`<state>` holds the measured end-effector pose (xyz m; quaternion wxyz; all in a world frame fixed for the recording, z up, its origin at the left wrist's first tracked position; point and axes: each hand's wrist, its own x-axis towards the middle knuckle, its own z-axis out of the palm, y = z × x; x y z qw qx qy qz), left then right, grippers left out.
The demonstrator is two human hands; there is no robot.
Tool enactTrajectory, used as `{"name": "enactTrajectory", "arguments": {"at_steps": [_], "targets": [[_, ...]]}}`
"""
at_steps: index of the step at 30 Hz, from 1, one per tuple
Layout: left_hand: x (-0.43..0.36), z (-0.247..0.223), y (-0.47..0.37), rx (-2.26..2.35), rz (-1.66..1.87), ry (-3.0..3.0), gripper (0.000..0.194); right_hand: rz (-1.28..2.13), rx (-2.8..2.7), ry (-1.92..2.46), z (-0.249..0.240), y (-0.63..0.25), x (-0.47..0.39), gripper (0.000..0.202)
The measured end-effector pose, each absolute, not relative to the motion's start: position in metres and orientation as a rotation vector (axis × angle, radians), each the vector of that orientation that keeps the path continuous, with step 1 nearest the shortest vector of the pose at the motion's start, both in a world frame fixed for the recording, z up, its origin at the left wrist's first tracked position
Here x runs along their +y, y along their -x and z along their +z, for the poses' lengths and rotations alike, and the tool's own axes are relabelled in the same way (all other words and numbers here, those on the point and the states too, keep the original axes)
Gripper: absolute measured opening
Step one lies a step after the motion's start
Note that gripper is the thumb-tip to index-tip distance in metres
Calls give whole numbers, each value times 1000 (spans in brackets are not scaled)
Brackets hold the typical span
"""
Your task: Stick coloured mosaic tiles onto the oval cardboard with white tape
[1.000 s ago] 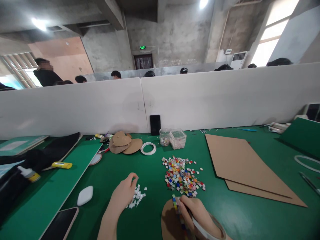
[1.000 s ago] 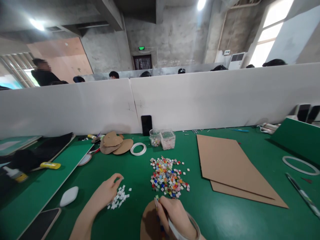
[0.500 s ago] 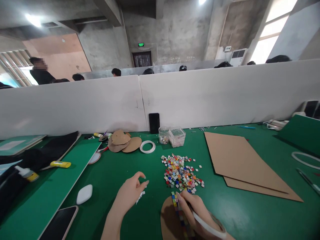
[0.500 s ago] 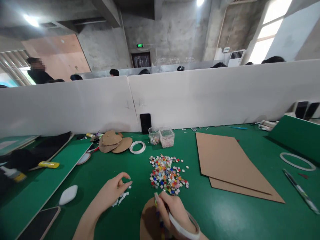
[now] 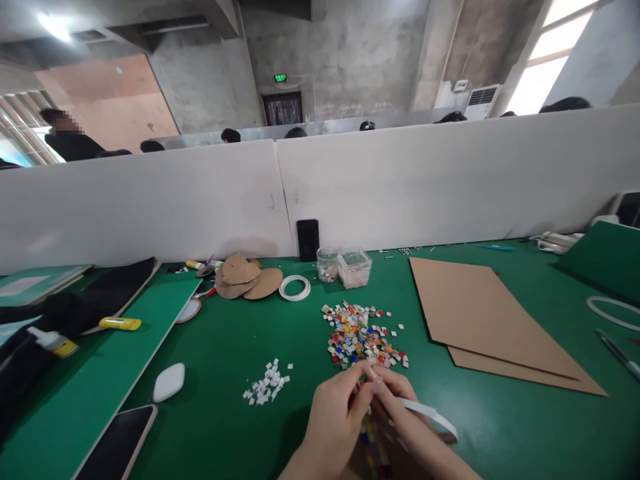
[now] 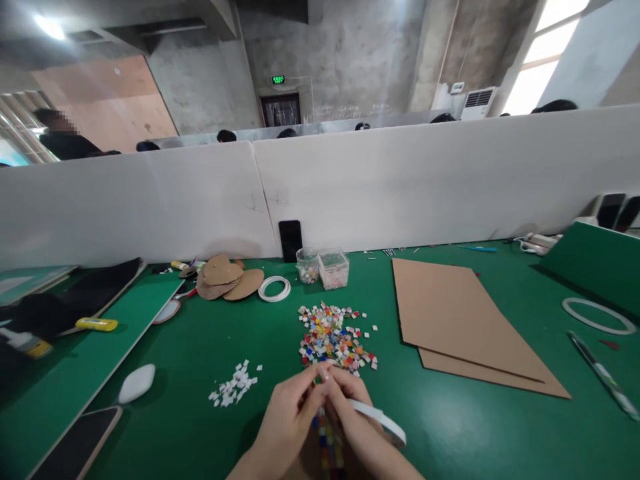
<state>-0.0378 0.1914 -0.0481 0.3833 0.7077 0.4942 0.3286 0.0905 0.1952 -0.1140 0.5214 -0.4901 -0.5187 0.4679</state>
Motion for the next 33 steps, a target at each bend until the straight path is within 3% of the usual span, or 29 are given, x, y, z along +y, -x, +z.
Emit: {"name": "enactTrajectory", "arguments": {"at_steps": [7, 13, 17, 21, 25, 28, 33], "targets": [[191, -61, 37, 1320, 966, -2025, 31, 1450, -742, 1140, -106, -87, 195, 44], [191, -66, 38, 1361, 1004, -2258, 31, 1593, -709, 1143, -107, -91, 195, 45], [194, -57, 44, 1476, 1091, -2130, 26, 1657, -922, 1133, -93, -99, 197, 38], [200, -37, 55, 1397, 1026, -1653, 26, 2158, -1431, 899, -71, -103, 196, 37], [202, -30, 57, 1086, 641, -1532, 53, 2391, -1891, 483, -57, -104, 194, 49], [200, -35, 52, 941, 402, -1683, 58, 2469, -2001, 216, -53, -105, 195, 56], [201, -40, 47, 992, 498, -1607, 34, 2547, -1955, 141, -57, -106, 197, 51]]}}
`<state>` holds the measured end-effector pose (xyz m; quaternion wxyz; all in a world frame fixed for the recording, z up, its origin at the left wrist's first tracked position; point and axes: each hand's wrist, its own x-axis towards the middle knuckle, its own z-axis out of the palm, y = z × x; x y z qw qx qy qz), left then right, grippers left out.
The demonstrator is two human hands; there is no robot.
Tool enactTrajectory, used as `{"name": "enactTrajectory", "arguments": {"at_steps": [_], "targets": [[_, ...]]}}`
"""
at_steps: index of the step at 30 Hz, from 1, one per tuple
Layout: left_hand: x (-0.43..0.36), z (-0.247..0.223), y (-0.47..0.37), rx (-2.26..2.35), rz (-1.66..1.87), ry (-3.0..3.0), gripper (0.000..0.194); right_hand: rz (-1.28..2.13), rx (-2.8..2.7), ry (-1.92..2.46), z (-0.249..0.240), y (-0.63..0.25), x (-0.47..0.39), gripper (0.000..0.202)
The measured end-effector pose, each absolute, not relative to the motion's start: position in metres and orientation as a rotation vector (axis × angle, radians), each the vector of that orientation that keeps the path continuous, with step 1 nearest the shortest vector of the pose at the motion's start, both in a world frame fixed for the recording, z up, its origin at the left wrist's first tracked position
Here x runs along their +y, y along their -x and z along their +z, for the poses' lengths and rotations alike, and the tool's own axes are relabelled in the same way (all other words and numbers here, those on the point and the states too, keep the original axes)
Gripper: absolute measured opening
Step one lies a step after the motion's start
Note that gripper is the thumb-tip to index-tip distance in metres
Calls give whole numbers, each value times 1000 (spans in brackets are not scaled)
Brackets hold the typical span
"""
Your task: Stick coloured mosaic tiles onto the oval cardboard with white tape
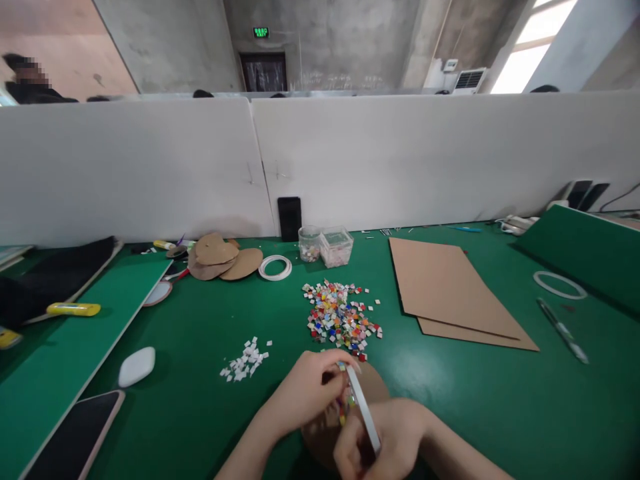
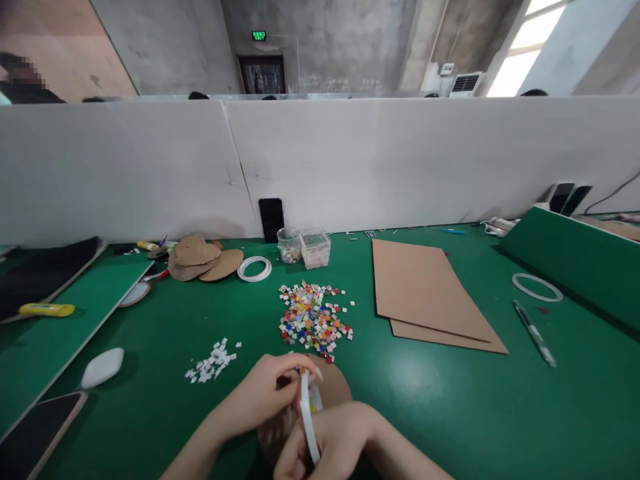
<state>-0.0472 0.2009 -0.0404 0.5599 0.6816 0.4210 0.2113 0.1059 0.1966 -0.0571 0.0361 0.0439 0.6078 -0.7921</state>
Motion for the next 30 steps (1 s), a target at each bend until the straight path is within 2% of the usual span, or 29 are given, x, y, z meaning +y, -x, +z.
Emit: {"name": "enactTrajectory", "arguments": {"at_steps": [2, 5, 7, 14, 19, 25, 30], "targets": [[205, -42, 50, 1092, 584, -1583, 24, -2700, 1892, -355, -63, -104, 196, 41], [213, -47, 57, 1297, 756, -1514, 15, -3317, 1880, -863, -70, -101, 200, 25], [217, -50, 61, 1374, 841, -1425, 17, -3491, 1912, -1095, -69, -101, 204, 19], [222, -50, 66, 1390, 906, -1314, 29, -3127, 2322, -1317, -62, -103, 210, 26], [218, -37, 68, 1218, 864, -1296, 51, -2787, 2470, -1746, -77, -103, 207, 27], [212, -31, 68, 1065, 771, -1290, 53, -2352, 2642, -1939, -72, -102, 209, 33], [209, -27, 69, 1015, 778, -1301, 48, -2408, 2590, -1960, -73, -103, 213, 31]]}}
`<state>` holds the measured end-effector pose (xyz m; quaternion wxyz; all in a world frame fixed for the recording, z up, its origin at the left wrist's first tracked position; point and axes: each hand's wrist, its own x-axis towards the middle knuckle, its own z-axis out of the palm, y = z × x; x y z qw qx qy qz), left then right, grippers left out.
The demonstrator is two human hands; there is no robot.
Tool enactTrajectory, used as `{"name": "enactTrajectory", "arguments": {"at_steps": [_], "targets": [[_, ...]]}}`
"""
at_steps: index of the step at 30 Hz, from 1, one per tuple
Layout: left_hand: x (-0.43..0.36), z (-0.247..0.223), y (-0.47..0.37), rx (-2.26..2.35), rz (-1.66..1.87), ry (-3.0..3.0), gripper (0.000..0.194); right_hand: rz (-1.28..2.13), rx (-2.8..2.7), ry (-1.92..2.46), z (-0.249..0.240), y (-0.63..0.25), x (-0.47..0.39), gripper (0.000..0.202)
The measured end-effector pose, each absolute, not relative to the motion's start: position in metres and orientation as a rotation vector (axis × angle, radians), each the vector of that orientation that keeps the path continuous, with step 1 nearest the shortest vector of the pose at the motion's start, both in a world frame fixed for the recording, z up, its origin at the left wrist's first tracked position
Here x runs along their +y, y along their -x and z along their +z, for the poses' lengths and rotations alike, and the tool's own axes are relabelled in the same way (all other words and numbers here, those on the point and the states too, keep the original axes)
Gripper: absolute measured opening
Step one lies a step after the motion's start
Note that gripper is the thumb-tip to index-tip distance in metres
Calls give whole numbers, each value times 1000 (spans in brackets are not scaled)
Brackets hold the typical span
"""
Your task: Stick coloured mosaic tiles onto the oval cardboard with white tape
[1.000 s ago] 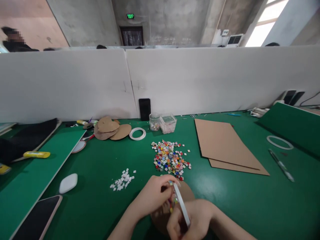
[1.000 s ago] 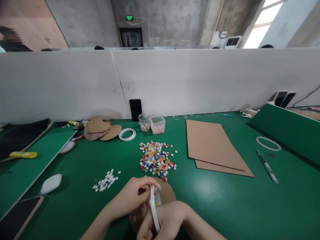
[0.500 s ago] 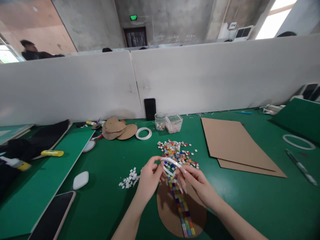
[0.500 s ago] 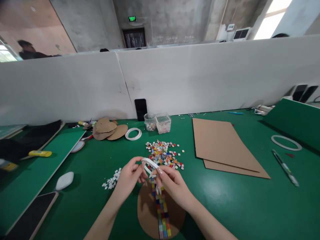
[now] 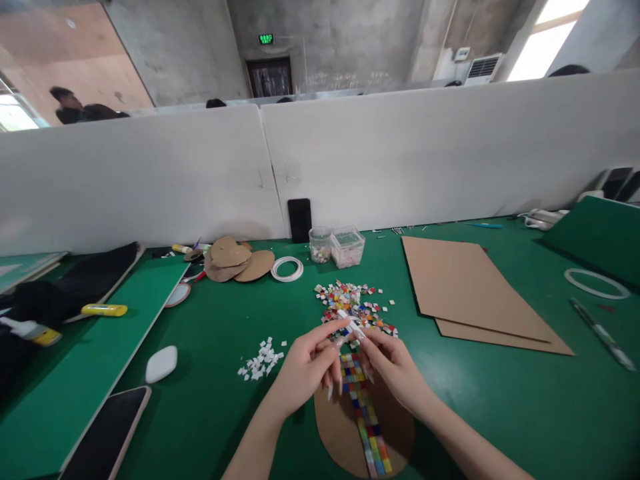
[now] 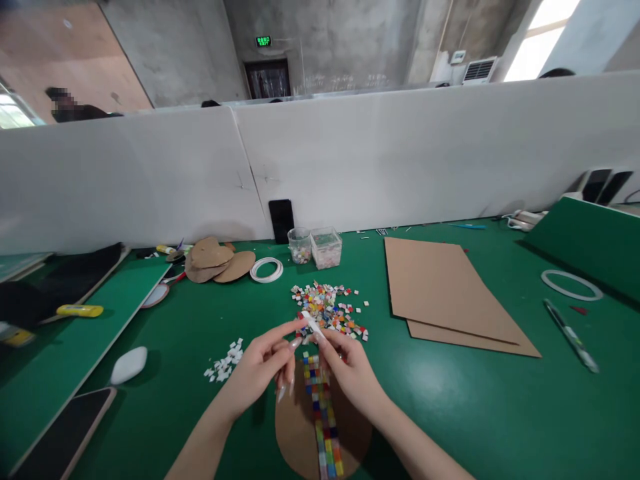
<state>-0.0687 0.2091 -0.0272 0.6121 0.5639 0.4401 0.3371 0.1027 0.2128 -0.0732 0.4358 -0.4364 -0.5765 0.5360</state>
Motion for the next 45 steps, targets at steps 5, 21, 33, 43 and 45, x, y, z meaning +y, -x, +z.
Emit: {"name": "enactTrajectory", "arguments": {"at_steps": [5, 21, 33, 43, 45], "targets": [[217, -31, 73, 1202, 1039, -1206, 37, 1456, -1402, 985, -75, -104, 210, 30], [224, -38, 77, 1236, 940, -1105, 28, 1493, -1578, 980, -66, -104, 204, 35], [222, -29, 79, 1203, 834, -1109, 37, 1331, -1739, 1019, -61, -104, 205, 33], [219, -31, 79, 1203, 813, -1157, 35, 1153, -1909, 1036, -57, -102, 205, 37], [219, -31, 80, 1200, 811, -1170, 35, 1136, -1903, 1042, -59, -102, 205, 36]]}}
